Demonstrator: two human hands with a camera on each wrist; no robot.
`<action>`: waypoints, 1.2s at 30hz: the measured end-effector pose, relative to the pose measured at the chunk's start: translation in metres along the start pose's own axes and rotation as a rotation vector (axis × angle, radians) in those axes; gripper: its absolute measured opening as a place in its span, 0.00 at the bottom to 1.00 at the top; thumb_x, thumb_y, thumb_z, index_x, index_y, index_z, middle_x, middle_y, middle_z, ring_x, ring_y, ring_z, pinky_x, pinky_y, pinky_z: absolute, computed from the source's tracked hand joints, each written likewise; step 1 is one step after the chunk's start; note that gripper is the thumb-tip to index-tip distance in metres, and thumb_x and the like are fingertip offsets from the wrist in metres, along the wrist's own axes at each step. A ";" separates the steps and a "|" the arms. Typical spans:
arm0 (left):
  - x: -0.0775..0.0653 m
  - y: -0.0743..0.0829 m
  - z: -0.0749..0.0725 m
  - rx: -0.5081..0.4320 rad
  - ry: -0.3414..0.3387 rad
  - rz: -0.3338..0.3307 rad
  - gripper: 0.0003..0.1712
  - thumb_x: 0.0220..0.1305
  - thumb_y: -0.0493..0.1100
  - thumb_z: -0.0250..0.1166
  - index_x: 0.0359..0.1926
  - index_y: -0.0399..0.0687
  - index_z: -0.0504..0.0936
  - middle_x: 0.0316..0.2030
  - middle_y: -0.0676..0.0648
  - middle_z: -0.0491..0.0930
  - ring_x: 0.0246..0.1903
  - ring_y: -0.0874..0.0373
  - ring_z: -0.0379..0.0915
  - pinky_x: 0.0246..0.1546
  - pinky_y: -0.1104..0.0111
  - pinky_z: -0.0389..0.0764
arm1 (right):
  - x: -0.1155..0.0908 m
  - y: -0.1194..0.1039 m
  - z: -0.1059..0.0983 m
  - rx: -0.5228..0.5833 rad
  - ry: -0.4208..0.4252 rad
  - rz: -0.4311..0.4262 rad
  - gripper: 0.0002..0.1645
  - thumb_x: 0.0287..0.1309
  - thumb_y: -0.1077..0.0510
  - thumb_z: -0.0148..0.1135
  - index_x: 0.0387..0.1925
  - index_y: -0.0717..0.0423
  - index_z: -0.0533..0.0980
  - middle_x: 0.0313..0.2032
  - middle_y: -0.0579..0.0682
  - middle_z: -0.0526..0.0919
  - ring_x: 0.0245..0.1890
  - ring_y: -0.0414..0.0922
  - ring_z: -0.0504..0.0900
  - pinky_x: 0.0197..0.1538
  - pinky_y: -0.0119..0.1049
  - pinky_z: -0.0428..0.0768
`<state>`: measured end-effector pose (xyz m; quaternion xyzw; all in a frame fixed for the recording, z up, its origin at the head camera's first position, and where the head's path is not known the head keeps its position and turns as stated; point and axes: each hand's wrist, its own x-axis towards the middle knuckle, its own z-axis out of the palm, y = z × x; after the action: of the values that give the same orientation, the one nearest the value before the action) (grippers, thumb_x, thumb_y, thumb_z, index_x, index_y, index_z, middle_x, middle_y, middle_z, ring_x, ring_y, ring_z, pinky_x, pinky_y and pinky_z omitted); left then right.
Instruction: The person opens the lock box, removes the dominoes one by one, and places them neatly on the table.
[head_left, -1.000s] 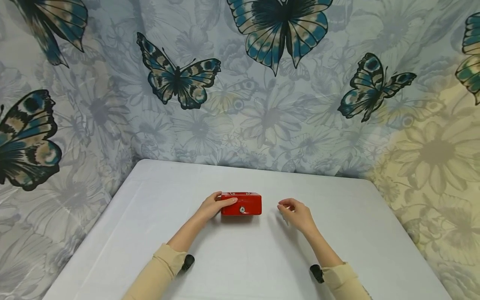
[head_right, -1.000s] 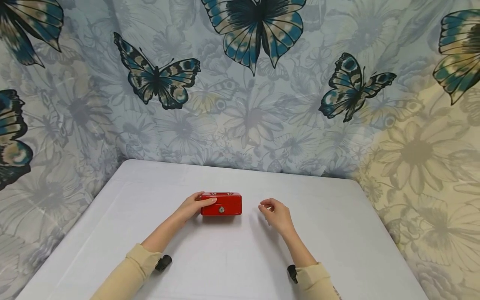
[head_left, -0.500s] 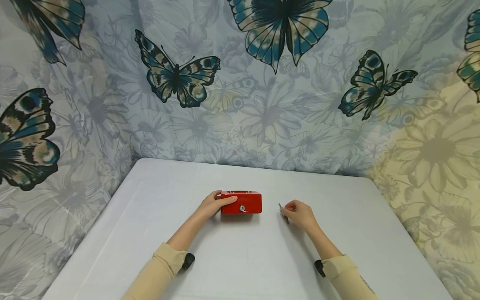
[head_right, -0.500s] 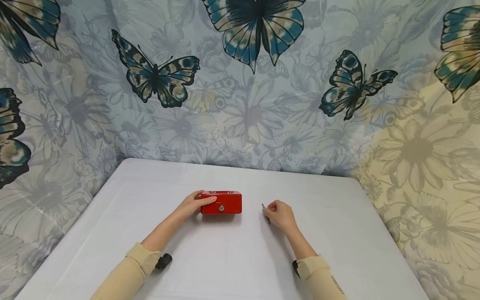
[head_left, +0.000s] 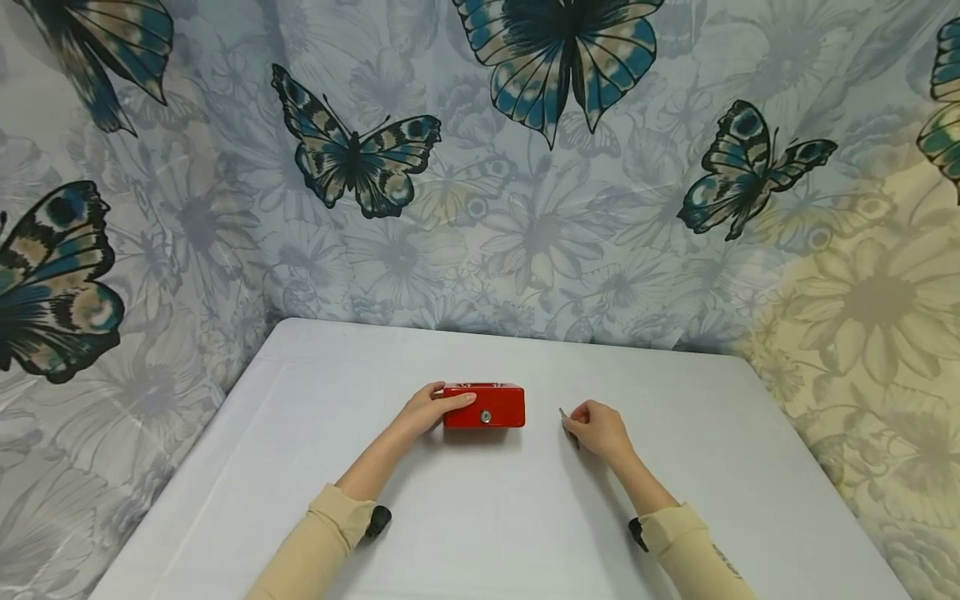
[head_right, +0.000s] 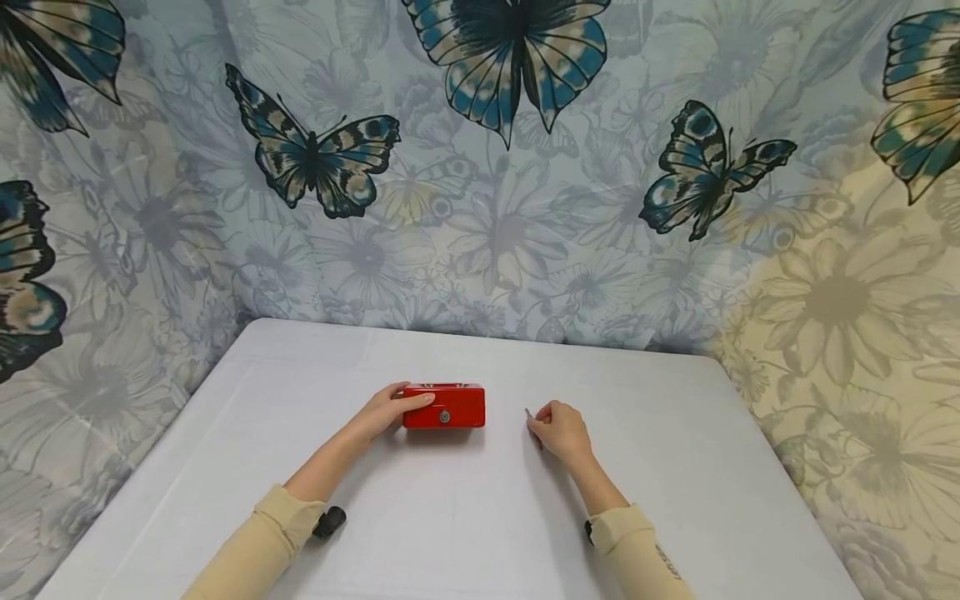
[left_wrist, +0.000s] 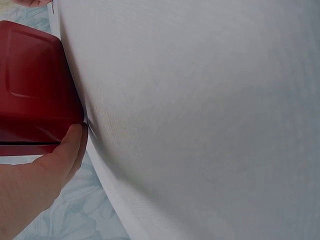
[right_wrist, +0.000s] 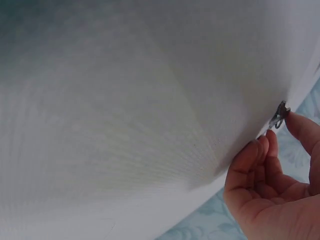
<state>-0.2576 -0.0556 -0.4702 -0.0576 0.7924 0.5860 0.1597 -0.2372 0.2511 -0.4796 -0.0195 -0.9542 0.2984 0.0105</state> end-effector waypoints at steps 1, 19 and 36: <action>0.000 0.000 0.000 -0.002 0.000 -0.001 0.55 0.52 0.66 0.69 0.71 0.38 0.60 0.68 0.37 0.63 0.65 0.41 0.61 0.64 0.46 0.63 | 0.000 0.000 0.000 -0.003 0.001 0.002 0.12 0.57 0.57 0.66 0.32 0.64 0.77 0.25 0.50 0.76 0.26 0.46 0.73 0.28 0.35 0.72; -0.001 0.001 -0.001 0.000 -0.006 -0.012 0.56 0.52 0.66 0.69 0.72 0.38 0.60 0.67 0.36 0.63 0.64 0.42 0.63 0.63 0.47 0.66 | -0.001 -0.001 -0.001 0.018 -0.038 0.030 0.10 0.57 0.57 0.67 0.29 0.61 0.76 0.23 0.48 0.76 0.24 0.43 0.72 0.27 0.34 0.71; 0.000 -0.001 -0.001 -0.022 -0.017 -0.004 0.56 0.52 0.65 0.70 0.71 0.38 0.59 0.67 0.35 0.64 0.64 0.42 0.62 0.64 0.47 0.65 | -0.002 0.001 -0.002 0.064 -0.066 0.047 0.10 0.58 0.55 0.66 0.30 0.59 0.78 0.24 0.47 0.78 0.24 0.43 0.73 0.26 0.33 0.72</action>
<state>-0.2573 -0.0567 -0.4707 -0.0560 0.7845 0.5946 0.1670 -0.2355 0.2534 -0.4787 -0.0319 -0.9433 0.3292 -0.0272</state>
